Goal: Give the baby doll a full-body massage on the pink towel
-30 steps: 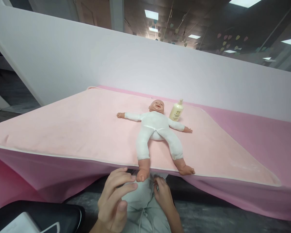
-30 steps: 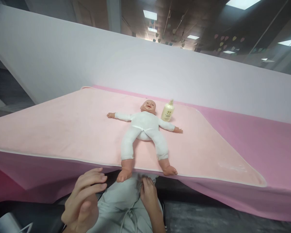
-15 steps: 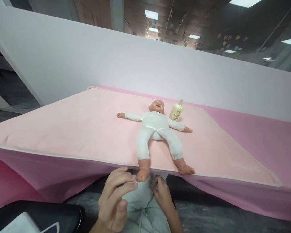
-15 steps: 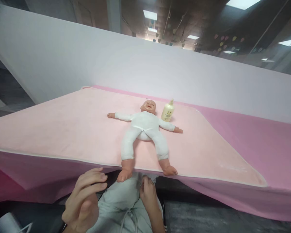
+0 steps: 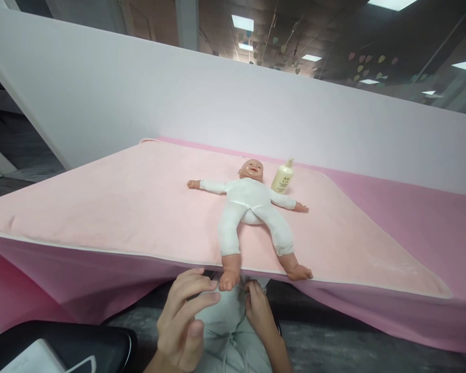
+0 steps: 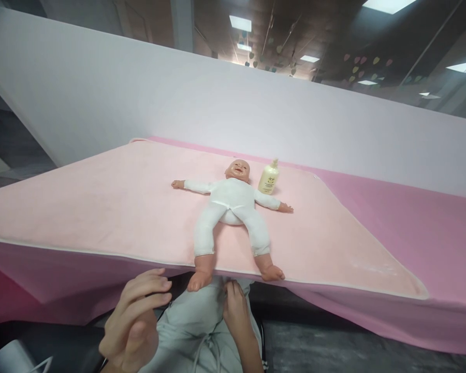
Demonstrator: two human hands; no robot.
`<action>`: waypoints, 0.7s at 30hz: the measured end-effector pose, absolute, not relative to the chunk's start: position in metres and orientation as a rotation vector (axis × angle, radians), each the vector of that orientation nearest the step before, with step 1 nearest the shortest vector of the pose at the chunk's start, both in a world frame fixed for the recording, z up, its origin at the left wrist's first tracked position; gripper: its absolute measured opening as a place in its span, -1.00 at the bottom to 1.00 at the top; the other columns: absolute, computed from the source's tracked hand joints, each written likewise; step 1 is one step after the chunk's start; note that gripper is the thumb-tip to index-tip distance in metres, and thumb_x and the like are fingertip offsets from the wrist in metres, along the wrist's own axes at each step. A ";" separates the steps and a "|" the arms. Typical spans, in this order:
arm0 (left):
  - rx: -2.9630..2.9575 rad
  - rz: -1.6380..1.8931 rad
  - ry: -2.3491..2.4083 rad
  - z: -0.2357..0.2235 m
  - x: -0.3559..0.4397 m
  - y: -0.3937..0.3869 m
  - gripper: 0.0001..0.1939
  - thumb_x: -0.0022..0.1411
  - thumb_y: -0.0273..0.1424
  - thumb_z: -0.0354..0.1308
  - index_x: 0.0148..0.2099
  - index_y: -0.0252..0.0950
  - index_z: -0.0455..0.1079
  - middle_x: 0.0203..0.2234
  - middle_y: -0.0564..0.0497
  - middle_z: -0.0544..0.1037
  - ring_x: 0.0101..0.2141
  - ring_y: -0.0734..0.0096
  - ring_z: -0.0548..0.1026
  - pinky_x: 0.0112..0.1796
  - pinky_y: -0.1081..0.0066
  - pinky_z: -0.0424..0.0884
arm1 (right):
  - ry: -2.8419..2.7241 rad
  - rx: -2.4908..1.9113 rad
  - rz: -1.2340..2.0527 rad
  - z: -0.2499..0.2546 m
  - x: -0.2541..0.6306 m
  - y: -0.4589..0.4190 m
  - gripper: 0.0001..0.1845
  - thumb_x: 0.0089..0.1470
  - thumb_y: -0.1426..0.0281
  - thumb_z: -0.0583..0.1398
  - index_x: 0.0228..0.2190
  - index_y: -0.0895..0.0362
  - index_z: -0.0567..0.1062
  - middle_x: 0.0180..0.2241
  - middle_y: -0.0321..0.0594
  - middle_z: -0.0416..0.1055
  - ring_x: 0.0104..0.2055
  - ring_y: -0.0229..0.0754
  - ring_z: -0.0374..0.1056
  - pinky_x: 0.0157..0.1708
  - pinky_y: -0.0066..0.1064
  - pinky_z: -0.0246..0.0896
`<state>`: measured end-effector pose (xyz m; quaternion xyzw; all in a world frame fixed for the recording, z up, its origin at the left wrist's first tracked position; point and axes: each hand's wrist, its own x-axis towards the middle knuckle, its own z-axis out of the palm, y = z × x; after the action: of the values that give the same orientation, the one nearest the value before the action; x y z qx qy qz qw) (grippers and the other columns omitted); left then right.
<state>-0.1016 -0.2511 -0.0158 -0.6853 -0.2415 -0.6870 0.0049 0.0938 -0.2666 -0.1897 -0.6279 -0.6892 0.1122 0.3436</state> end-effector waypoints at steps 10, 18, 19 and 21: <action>-2.189 -2.119 -0.759 -0.015 -0.105 -0.251 -0.69 0.30 -0.35 -0.14 -0.28 -0.31 0.42 -0.35 -0.08 0.51 -0.28 0.30 0.48 -0.20 0.15 0.47 | -1.805 -1.629 0.317 -0.187 0.092 -0.266 -0.56 -0.22 0.75 -0.12 -0.34 0.13 0.31 -0.34 -0.19 0.29 -0.25 -0.18 0.26 -0.24 -0.41 0.18; -2.154 -2.145 -0.752 -0.015 -0.102 -0.251 -0.68 0.30 -0.36 -0.15 -0.28 -0.32 0.42 -0.35 -0.09 0.49 -0.27 0.30 0.47 -0.21 0.15 0.46 | -1.781 -1.625 0.313 -0.184 0.089 -0.267 -0.53 -0.28 0.77 -0.12 -0.36 0.14 0.32 -0.34 -0.19 0.27 -0.27 -0.17 0.24 -0.25 -0.41 0.18; -2.152 -2.144 -0.759 -0.015 -0.102 -0.251 -0.68 0.31 -0.36 -0.15 -0.28 -0.32 0.41 -0.35 -0.09 0.49 -0.27 0.30 0.47 -0.21 0.15 0.46 | -1.779 -1.627 0.317 -0.184 0.089 -0.267 -0.52 -0.29 0.78 -0.12 -0.36 0.14 0.32 -0.34 -0.18 0.27 -0.27 -0.17 0.24 -0.25 -0.41 0.18; -2.151 -2.139 -0.776 -0.016 -0.102 -0.252 -0.67 0.31 -0.35 -0.16 -0.29 -0.32 0.41 -0.35 -0.09 0.49 -0.27 0.30 0.47 -0.21 0.15 0.47 | -1.772 -1.628 0.318 -0.185 0.089 -0.266 -0.52 -0.29 0.78 -0.12 -0.36 0.14 0.32 -0.33 -0.18 0.26 -0.27 -0.17 0.24 -0.25 -0.41 0.17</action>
<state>-0.1020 -0.2518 -0.0156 -0.6869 -0.2479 -0.6832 0.0051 0.0889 -0.2661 -0.1845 -0.6285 -0.6839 0.1227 0.3497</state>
